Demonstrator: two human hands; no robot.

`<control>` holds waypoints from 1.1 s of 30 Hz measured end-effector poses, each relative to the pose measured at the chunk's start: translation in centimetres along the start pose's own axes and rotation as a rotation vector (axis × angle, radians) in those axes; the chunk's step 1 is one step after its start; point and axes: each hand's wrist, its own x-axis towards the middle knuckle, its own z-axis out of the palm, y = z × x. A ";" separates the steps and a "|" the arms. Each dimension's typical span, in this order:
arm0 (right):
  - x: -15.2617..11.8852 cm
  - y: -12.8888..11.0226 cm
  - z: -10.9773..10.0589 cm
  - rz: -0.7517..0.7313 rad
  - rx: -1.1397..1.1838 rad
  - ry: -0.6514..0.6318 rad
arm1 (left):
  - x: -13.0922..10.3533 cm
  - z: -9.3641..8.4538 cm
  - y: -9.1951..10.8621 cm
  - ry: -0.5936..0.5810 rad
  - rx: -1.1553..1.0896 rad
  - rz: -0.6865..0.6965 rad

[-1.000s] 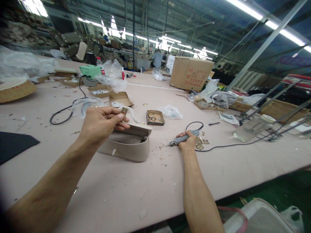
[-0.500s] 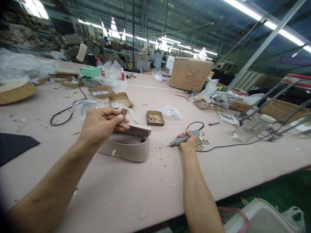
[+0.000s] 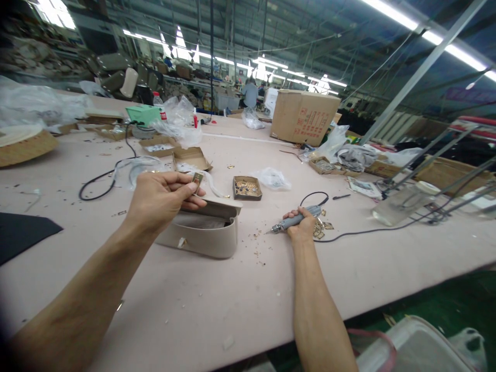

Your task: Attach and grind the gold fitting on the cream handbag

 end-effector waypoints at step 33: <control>-0.9 -0.4 0.9 0.048 0.047 0.085 | -0.1 0.1 0.1 0.003 0.006 -0.025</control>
